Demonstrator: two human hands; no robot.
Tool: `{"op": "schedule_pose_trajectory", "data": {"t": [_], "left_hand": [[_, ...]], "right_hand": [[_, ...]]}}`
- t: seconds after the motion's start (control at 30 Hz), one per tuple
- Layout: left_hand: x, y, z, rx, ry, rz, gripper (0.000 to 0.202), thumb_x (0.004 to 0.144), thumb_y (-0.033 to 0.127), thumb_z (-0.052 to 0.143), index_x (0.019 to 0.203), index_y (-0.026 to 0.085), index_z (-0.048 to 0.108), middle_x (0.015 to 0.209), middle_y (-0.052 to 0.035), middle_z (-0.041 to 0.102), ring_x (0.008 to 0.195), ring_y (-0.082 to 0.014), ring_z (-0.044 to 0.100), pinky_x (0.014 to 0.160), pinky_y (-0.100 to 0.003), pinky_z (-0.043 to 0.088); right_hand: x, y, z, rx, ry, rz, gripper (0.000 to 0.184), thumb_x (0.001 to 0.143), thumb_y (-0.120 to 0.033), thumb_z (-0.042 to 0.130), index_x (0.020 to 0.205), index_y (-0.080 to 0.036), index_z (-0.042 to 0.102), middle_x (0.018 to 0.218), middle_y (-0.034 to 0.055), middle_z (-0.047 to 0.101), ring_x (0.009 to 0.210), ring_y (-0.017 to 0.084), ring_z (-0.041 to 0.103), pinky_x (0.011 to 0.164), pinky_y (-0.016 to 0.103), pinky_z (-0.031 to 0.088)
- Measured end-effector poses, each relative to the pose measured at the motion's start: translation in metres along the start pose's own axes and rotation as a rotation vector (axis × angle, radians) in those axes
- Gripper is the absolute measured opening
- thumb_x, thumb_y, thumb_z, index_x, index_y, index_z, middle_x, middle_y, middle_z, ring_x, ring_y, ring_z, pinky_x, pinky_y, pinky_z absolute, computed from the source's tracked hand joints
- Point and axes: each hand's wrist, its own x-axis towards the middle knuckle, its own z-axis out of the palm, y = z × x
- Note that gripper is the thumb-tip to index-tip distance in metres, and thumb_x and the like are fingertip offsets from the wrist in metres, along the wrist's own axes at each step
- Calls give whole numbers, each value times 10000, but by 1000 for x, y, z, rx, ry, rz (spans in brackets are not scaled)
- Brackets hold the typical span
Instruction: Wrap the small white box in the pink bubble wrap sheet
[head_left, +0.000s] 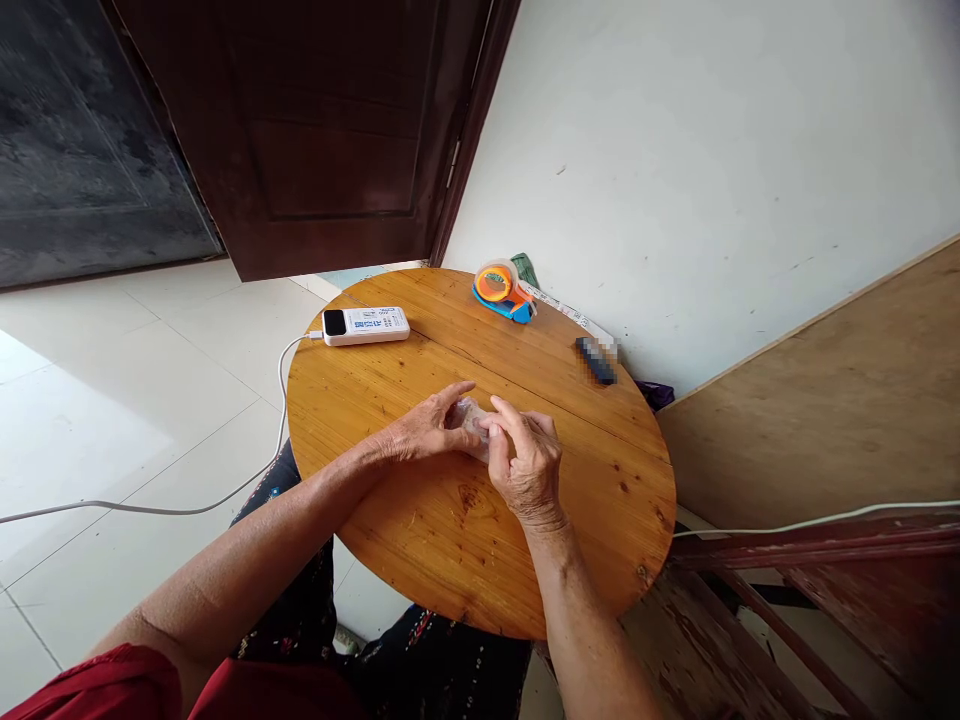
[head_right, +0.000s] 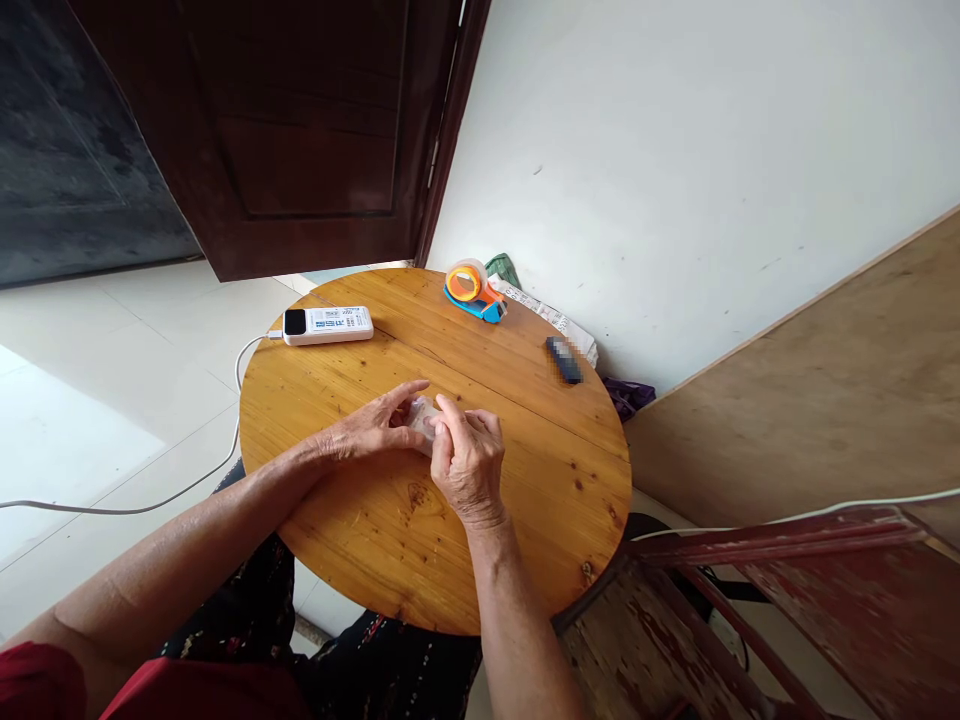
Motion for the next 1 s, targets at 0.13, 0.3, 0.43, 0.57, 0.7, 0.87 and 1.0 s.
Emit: {"op": "schedule_pose_trajectory", "data": {"t": [0.13, 0.3, 0.43, 0.57, 0.7, 0.87, 1.0], "left_hand": [[4, -4, 5, 11, 62, 0, 797, 783, 415, 718, 1461, 123, 418, 1011, -73, 611, 853, -187, 581, 813, -347, 495], [7, -8, 13, -10, 88, 10, 799, 761, 320, 717, 1468, 117, 403, 976, -64, 617, 843, -183, 594, 802, -342, 516], [6, -9, 15, -53, 106, 32, 784, 747, 291, 726, 1458, 136, 435, 1082, -97, 621, 887, -185, 608, 878, -364, 510], [6, -12, 15, -96, 127, 80, 740, 752, 298, 748, 1432, 176, 484, 1091, -92, 625, 881, -178, 603, 898, -360, 501], [7, -14, 16, -107, 129, 111, 725, 752, 302, 758, 1422, 201, 499, 1049, -74, 626, 866, -170, 590, 870, -336, 501], [5, -11, 15, -53, 126, 123, 701, 787, 291, 714, 1436, 180, 473, 1035, -56, 586, 762, -118, 531, 761, -272, 489], [3, -7, 14, -20, 131, 125, 679, 804, 289, 700, 1434, 174, 472, 1021, -45, 571, 739, -103, 497, 706, -232, 467]], "right_hand": [[-2, 1, 1, 56, 4, 34, 380, 934, -123, 479, 1298, -205, 551, 851, 25, 781, 755, 202, 706, 815, 380, 475], [-6, 9, 1, 217, 105, 358, 307, 947, -198, 504, 1246, -209, 575, 882, 33, 774, 831, 206, 716, 846, 383, 523], [-8, 15, 2, 234, 152, 407, 308, 937, -207, 511, 1240, -201, 564, 926, 50, 768, 930, 222, 713, 895, 407, 522], [-7, 13, 4, 109, 52, 219, 263, 924, -160, 501, 1153, -223, 613, 904, 41, 768, 924, 227, 707, 890, 404, 497], [-5, 9, 5, 30, 48, 163, 303, 912, -128, 489, 1176, -217, 606, 923, 47, 769, 917, 230, 693, 887, 402, 476], [-4, 6, 7, 47, -23, 133, 393, 895, -102, 470, 1257, -214, 573, 998, 56, 763, 980, 231, 675, 890, 388, 459], [-4, 5, 9, 30, -47, 129, 396, 880, -98, 478, 1249, -205, 576, 1009, 68, 753, 1006, 242, 658, 897, 390, 446]]}}
